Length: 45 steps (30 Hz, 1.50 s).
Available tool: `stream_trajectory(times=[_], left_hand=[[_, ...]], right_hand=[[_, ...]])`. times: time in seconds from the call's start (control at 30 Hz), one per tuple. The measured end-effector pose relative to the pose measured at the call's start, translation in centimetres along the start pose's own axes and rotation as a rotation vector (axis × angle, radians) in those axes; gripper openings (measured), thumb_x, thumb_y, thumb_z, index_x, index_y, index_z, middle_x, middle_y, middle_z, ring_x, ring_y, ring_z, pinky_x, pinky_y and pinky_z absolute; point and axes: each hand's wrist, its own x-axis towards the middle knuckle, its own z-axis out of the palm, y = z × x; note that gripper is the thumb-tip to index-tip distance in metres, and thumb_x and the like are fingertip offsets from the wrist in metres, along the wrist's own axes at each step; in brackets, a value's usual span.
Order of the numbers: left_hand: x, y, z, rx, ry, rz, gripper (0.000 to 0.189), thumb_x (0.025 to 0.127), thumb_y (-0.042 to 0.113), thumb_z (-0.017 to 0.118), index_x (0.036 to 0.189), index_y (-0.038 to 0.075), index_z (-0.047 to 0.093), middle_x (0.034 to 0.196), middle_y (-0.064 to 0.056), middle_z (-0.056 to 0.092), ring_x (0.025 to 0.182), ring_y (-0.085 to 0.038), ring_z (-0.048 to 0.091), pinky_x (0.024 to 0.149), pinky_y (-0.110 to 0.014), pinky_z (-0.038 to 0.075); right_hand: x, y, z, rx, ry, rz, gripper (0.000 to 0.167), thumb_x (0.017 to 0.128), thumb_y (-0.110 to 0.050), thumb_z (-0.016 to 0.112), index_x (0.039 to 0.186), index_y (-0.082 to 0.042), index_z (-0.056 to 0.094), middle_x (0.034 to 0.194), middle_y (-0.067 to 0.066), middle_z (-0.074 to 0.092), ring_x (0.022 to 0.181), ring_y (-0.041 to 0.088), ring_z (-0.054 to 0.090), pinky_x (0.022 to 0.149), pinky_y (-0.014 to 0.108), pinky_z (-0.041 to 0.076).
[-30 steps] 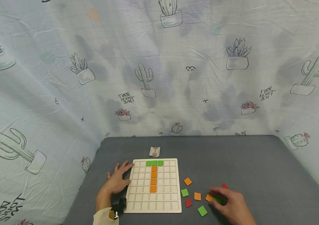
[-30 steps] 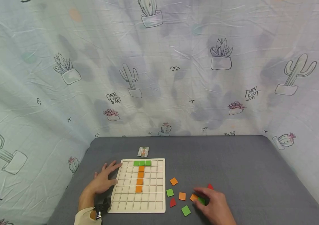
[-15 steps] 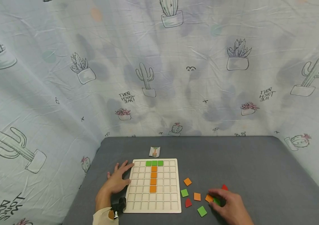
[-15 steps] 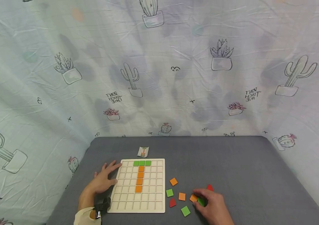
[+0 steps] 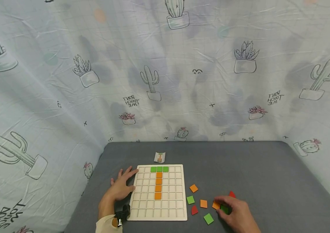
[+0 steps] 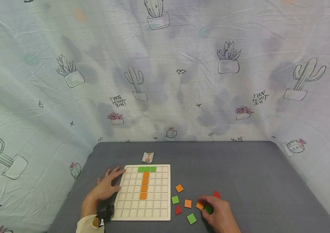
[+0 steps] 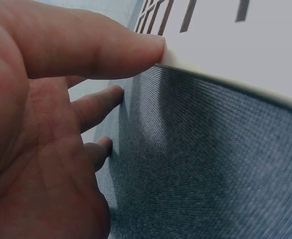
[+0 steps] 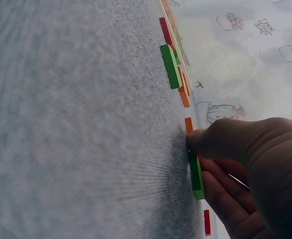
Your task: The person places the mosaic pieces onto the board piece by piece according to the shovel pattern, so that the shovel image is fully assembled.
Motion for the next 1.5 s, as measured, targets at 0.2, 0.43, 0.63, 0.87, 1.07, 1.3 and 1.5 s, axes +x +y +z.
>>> stream_trajectory(times=[0.2, 0.43, 0.63, 0.87, 1.07, 1.3, 1.5], left_hand=[[-0.1, 0.0, 0.0, -0.005, -0.001, -0.003, 0.073, 0.093, 0.001, 0.073, 0.162, 0.017, 0.055, 0.181, -0.023, 0.024, 0.166, -0.059, -0.003, 0.118, -0.088, -0.013], [-0.1, -0.1, 0.0, -0.01, -0.004, -0.008, 0.073, 0.093, 0.002, 0.073, 0.163, 0.017, 0.055, 0.181, -0.023, 0.023, 0.166, -0.059, -0.004, 0.118, -0.088, -0.014], [-0.1, -0.3, -0.1, -0.008, -0.008, -0.007, 0.073, 0.094, 0.002, 0.073, 0.163, 0.018, 0.054, 0.181, -0.022, 0.022, 0.166, -0.058, -0.004, 0.118, -0.088, -0.014], [0.0, -0.3, 0.0, -0.008, -0.008, 0.001, 0.074, 0.093, 0.002, 0.071, 0.163, 0.018, 0.054, 0.181, -0.023, 0.023, 0.166, -0.059, -0.004, 0.118, -0.088, -0.013], [0.1, 0.0, -0.1, 0.004, -0.006, 0.003, 0.073, 0.094, 0.002, 0.071, 0.163, 0.018, 0.055, 0.181, -0.022, 0.023, 0.166, -0.059, -0.003, 0.118, -0.088, -0.012], [0.0, 0.2, -0.1, 0.005, -0.004, -0.001, 0.072, 0.094, 0.002, 0.072, 0.163, 0.018, 0.055, 0.181, -0.022, 0.024, 0.166, -0.059, -0.003, 0.119, -0.088, -0.012], [0.0, 0.1, -0.1, 0.006, -0.003, -0.001, 0.073, 0.094, 0.002, 0.072, 0.163, 0.018, 0.055, 0.181, -0.022, 0.024, 0.166, -0.059, -0.003, 0.119, -0.088, -0.012]], right_hand=[[0.1, -0.3, -0.1, 0.023, 0.007, 0.028, 0.038, 0.078, -0.007, 0.096, 0.11, -0.022, 0.083, 0.105, -0.013, 0.081, 0.092, 0.004, 0.074, 0.083, 0.027, 0.063], [0.3, -1.6, -0.8, 0.095, 0.046, 0.04, 0.036, 0.081, -0.005, 0.094, 0.109, -0.023, 0.083, 0.106, -0.012, 0.082, 0.093, 0.003, 0.076, 0.084, 0.027, 0.064], [1.0, -3.2, -1.2, 0.099, 0.104, -0.021, 0.037, 0.082, -0.001, 0.092, 0.109, -0.025, 0.084, 0.105, -0.014, 0.082, 0.094, 0.004, 0.077, 0.084, 0.029, 0.066], [2.1, -4.7, -1.1, 0.077, 0.139, -0.22, 0.038, 0.082, -0.004, 0.094, 0.113, -0.023, 0.085, 0.107, -0.015, 0.082, 0.094, 0.005, 0.078, 0.083, 0.034, 0.067], [3.0, -5.7, -0.8, 0.092, 0.129, -0.346, 0.04, 0.083, -0.003, 0.093, 0.116, -0.022, 0.084, 0.109, -0.011, 0.083, 0.094, 0.012, 0.079, 0.081, 0.035, 0.067], [3.9, -7.2, -0.9, 0.126, 0.07, -0.355, 0.035, 0.088, -0.008, 0.091, 0.12, -0.021, 0.083, 0.113, -0.013, 0.082, 0.099, 0.009, 0.078, 0.084, 0.039, 0.067], [4.7, -8.2, -0.5, 0.149, 0.046, -0.39, 0.036, 0.088, -0.005, 0.09, 0.12, -0.02, 0.083, 0.113, -0.015, 0.081, 0.099, 0.008, 0.077, 0.086, 0.038, 0.066]])
